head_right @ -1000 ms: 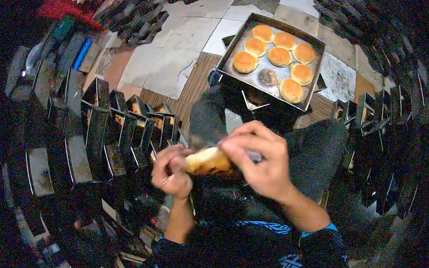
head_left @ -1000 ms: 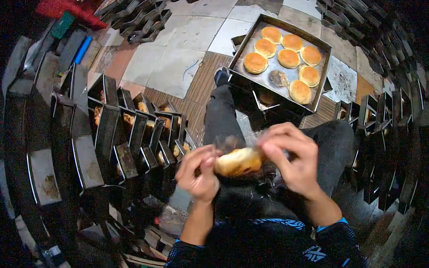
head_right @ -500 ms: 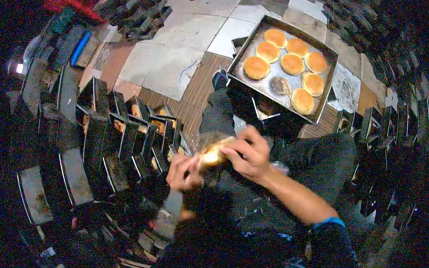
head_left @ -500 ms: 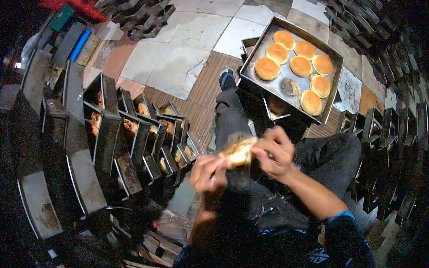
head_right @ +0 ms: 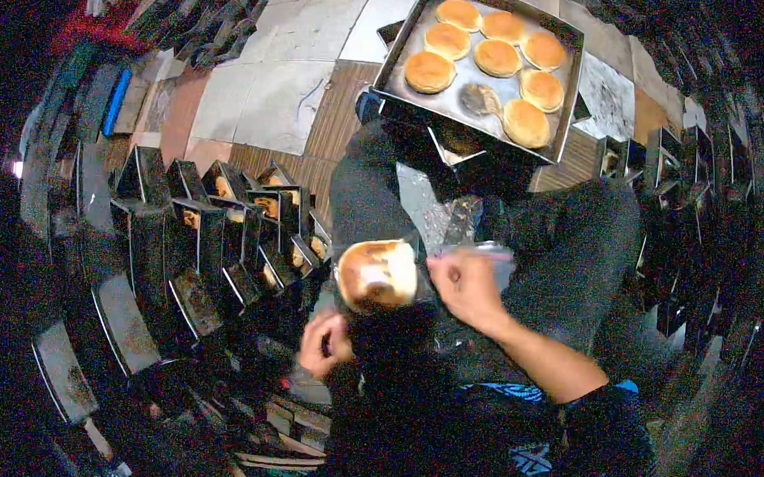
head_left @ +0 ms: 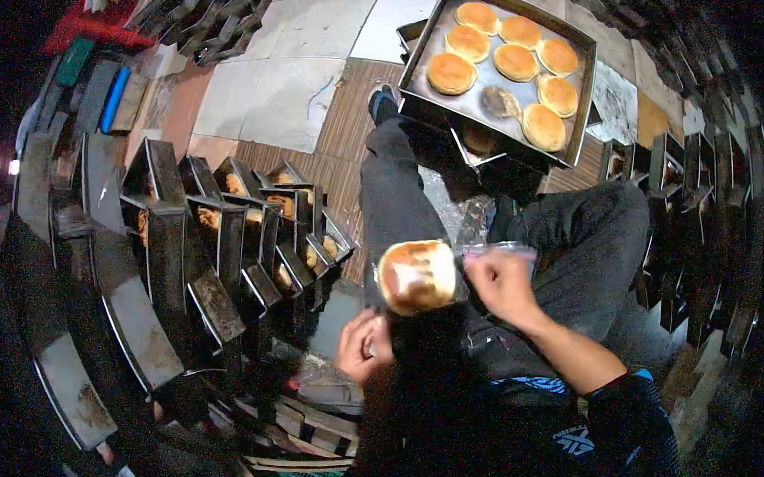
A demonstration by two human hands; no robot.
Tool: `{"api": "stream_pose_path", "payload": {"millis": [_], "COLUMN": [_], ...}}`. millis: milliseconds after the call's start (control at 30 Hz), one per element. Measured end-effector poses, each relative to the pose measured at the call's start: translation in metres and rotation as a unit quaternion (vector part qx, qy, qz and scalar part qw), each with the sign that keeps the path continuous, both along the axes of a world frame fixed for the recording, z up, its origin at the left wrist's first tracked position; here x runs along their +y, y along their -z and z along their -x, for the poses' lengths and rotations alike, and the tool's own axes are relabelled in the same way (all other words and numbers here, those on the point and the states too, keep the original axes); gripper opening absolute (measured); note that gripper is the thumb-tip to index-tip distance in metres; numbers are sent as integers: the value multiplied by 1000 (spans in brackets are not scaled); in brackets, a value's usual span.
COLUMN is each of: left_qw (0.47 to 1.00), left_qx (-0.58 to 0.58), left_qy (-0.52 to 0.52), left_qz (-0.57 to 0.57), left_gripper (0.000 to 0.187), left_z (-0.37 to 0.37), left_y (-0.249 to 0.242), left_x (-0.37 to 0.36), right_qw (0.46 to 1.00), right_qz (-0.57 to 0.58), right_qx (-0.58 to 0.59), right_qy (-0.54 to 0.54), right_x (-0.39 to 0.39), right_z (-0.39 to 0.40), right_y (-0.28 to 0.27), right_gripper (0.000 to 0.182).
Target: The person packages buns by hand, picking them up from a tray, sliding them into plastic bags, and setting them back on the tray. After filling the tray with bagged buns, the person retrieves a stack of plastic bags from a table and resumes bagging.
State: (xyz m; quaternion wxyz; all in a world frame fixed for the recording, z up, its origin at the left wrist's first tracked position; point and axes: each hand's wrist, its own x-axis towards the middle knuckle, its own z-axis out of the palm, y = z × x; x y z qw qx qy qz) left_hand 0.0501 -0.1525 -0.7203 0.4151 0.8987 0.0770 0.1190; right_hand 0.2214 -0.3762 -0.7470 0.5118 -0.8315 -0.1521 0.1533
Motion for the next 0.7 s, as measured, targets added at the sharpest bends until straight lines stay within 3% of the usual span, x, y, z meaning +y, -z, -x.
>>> {"api": "stream_pose_path", "payload": {"millis": [33, 67, 100, 133, 200, 233, 333, 367, 400, 433, 467, 500, 533, 567, 600, 633, 667, 700], "left_qw": [965, 977, 964, 948, 957, 943, 937, 931, 933, 950, 965, 941, 895, 966, 996, 996, 981, 947], "left_qx": [51, -12, 4, 18, 14, 21, -55, -35, -45, -35, -25, 78, 178, 127, 72, 72, 180, 284], "left_qy": [-243, -209, -252, -291, -260, -254, -251, -251, -241, -213, -188, -154, -117, -51, 18, 15, 60, 102], "left_qz": [80, 38, 81, 127, 126, 213, 235, 263, 264, 224, 183, 291, 393, 221, 39, 41, -35, -110], "left_gripper": [25, 11, 12, 12, 13, 14, 20, 24, 23, 22, 23, 26, 31, 32, 33, 33, 32, 30], "left_z": [-15, -43, -61, -78, -111, -125, -153, -153, -152, -159, -165, -169, -174, -183, -188, -184, -181, -178], "left_y": [-27, -51, -63, -69, -63, -55, -46, -48, -32, -27, -21, -15, -8, 0, 8, 25, 49, 64], "left_x": [-43, -35, -33, -30, -12, -1, 9, 6, 6, -5, -20, -34, -49, -74, -96, -107, -115, -119], "right_qw": [999, 999, 994, 972, 956, 956, 975, 975, 988, 946, 937, 935, 948, 952, 964, 958, 950, 969], "right_qz": [20, 16, -49, -112, -66, -69, -86, -166, -117, -163, -183, -181, -109, -85, 121, 162, 200, 170], "right_qx": [-40, -15, -89, -165, -186, -134, 5, 68, 89, 277, 263, 232, 189, 161, -108, -131, -156, -134], "right_qy": [31, 37, -45, -125, -218, -252, -207, -130, -51, 48, 139, 197, 232, 245, 212, 196, 180, 119], "right_x": [1, 4, 13, 22, 50, 56, 48, 45, 34, 27, 20, 10, -6, -16, -29, -38, -46, -55], "right_z": [-16, -30, -42, -51, -56, -62, -95, -106, -121, -135, -150, -171, -193, -205, -211, -209, -206, -192], "right_y": [-22, -47, -55, -61, -65, -53, -34, -19, 7, -6, 12, 39, 72, 67, 62, 64, 67, 67], "right_gripper": [23, 15, 13, 23, 48, 59, 57, 56, 53, 51, 47, 43, 42, 41, 35, 32, 29, 25]}}
